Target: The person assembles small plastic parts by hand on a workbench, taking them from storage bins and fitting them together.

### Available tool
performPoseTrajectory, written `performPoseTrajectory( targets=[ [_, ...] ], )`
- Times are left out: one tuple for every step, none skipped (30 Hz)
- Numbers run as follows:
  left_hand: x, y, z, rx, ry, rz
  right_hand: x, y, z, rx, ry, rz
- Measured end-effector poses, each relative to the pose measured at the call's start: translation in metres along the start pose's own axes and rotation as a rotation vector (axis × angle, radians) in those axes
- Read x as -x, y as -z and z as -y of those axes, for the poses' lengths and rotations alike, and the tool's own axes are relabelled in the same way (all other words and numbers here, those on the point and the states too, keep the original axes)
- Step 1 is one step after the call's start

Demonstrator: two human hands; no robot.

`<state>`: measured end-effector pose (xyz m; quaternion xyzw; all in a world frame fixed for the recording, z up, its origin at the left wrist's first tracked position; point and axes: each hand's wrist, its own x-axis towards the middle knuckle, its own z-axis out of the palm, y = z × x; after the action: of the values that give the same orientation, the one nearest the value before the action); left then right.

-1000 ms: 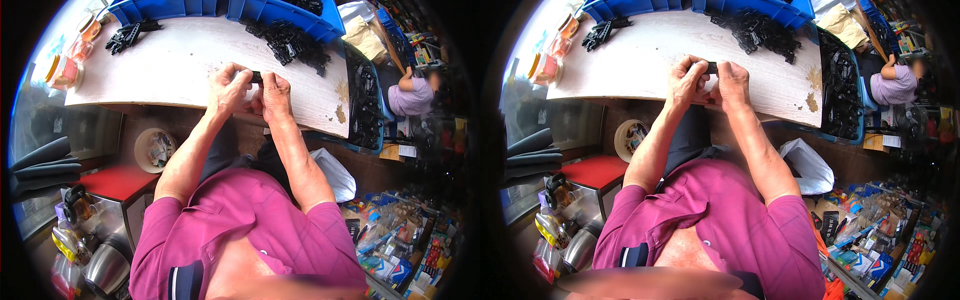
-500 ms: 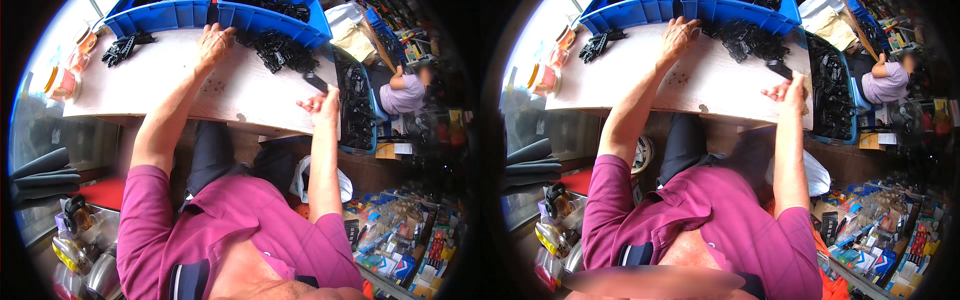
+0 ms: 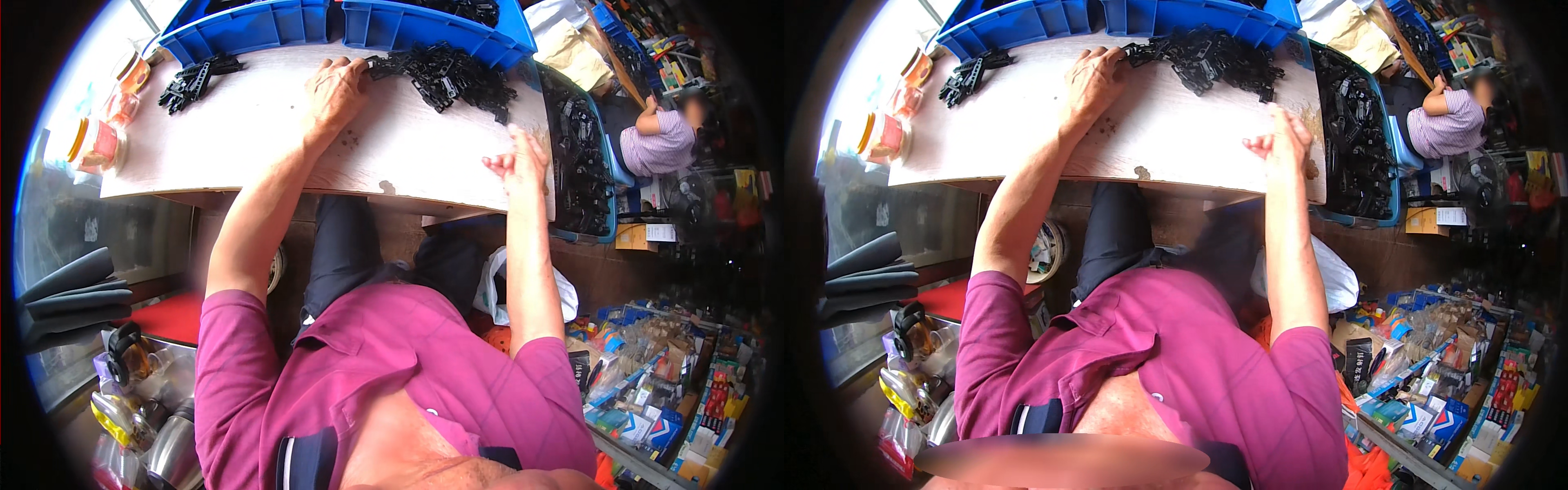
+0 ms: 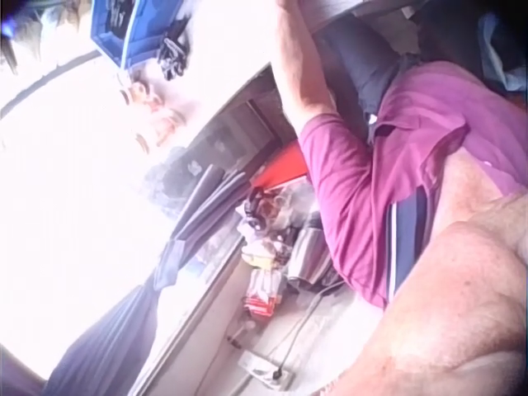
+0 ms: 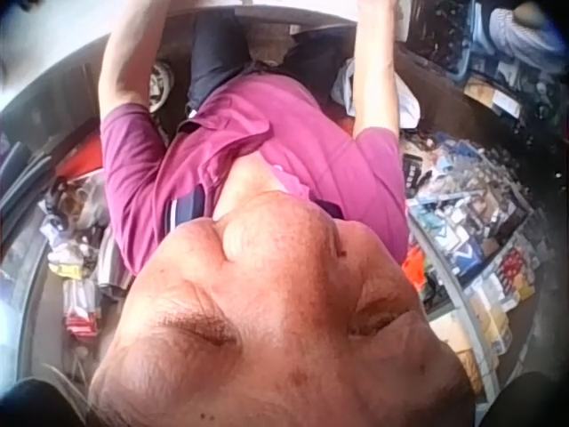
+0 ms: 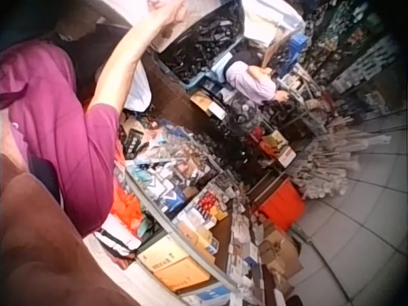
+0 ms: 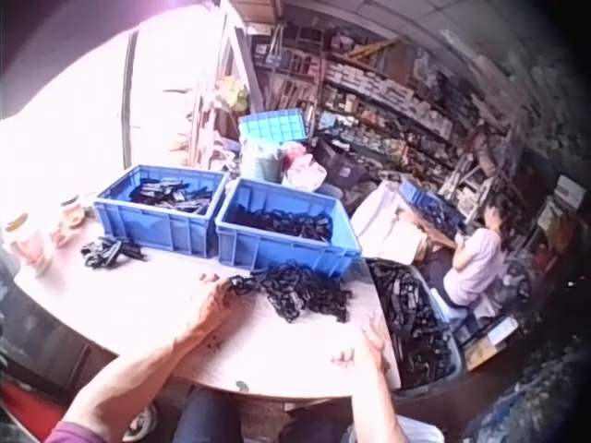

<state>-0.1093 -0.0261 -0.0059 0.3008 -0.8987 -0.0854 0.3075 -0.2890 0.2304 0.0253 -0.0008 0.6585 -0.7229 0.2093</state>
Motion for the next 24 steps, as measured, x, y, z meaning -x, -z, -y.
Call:
performPoseTrajectory(
  targets=[
    [0.0,0.0,0.0,0.012,0.012,-0.014,0.004,-0.008,-0.002,0.021,-0.01,0.072],
    [0.001,0.0,0.0,0.011,0.012,-0.014,0.007,-0.015,-0.003,0.042,-0.02,0.143],
    [0.001,0.0,-0.001,0.03,0.027,-0.031,0.009,-0.02,-0.005,0.041,-0.019,0.144],
    [0.001,0.001,-0.002,0.048,0.043,-0.048,0.011,-0.024,-0.005,0.055,-0.036,0.186],
    [0.001,0.002,-0.003,0.047,0.044,-0.049,0.013,-0.029,-0.006,0.069,-0.052,0.228],
    [0.001,0.004,-0.003,0.054,0.035,-0.08,0.015,-0.032,-0.006,0.073,-0.06,0.24],
    [0.001,0.005,-0.003,0.061,0.026,-0.111,0.017,-0.034,-0.009,0.074,-0.06,0.241],
    [0.001,0.004,-0.003,0.06,0.028,-0.112,0.017,-0.036,-0.012,0.066,-0.052,0.262],
    [0.002,0.004,-0.004,0.013,-0.023,-0.08,0.017,-0.036,-0.014,0.059,-0.045,0.282],
    [0.002,0.005,-0.005,-0.035,-0.075,-0.048,0.017,-0.037,-0.016,0.059,-0.045,0.283],
    [0.002,0.006,-0.006,-0.036,-0.074,-0.048,0.017,-0.038,-0.017,0.066,-0.052,0.271],
    [0.002,0.007,-0.006,-0.041,-0.095,-0.021,0.017,-0.038,-0.018,0.072,-0.059,0.258],
    [0.002,0.007,-0.007,-0.046,-0.115,0.005,0.018,-0.039,-0.018,0.073,-0.06,0.259],
    [0.003,0.007,-0.006,-0.047,-0.114,0.005,0.019,-0.039,-0.018,0.078,-0.058,0.248],
    [0.003,0.007,-0.007,-0.051,-0.122,0.006,0.02,-0.04,-0.018,0.082,-0.056,0.237],
    [0.003,0.006,-0.008,-0.053,-0.133,0.006,0.02,-0.039,-0.019,0.082,-0.055,0.235],
    [0.004,0.006,-0.009,-0.052,-0.135,0.006,0.021,-0.039,-0.02,0.085,-0.035,0.235],
    [0.006,0.006,-0.009,-0.038,-0.154,-0.013,0.021,-0.038,-0.021,0.088,-0.016,0.234],
    [0.009,0.007,-0.008,-0.027,-0.171,-0.032,0.021,-0.038,-0.021,0.087,-0.017,0.235],
    [0.012,0.006,-0.007,-0.028,-0.171,-0.031,0.022,-0.038,-0.022,0.082,-0.015,0.242],
    [0.015,0.004,-0.006,-0.01,-0.172,-0.031,0.022,-0.038,-0.022,0.076,-0.014,0.25],
    [0.018,0.004,-0.006,0.009,-0.172,-0.031,0.022,-0.038,-0.022,0.075,-0.016,0.25],
    [0.02,0.005,-0.006,0.008,-0.172,-0.029,0.023,-0.038,-0.021,0.085,-0.022,0.241],
    [0.023,0.006,-0.006,0.022,-0.165,0.0,0.023,-0.038,-0.021,0.095,-0.029,0.233]
  ],
)
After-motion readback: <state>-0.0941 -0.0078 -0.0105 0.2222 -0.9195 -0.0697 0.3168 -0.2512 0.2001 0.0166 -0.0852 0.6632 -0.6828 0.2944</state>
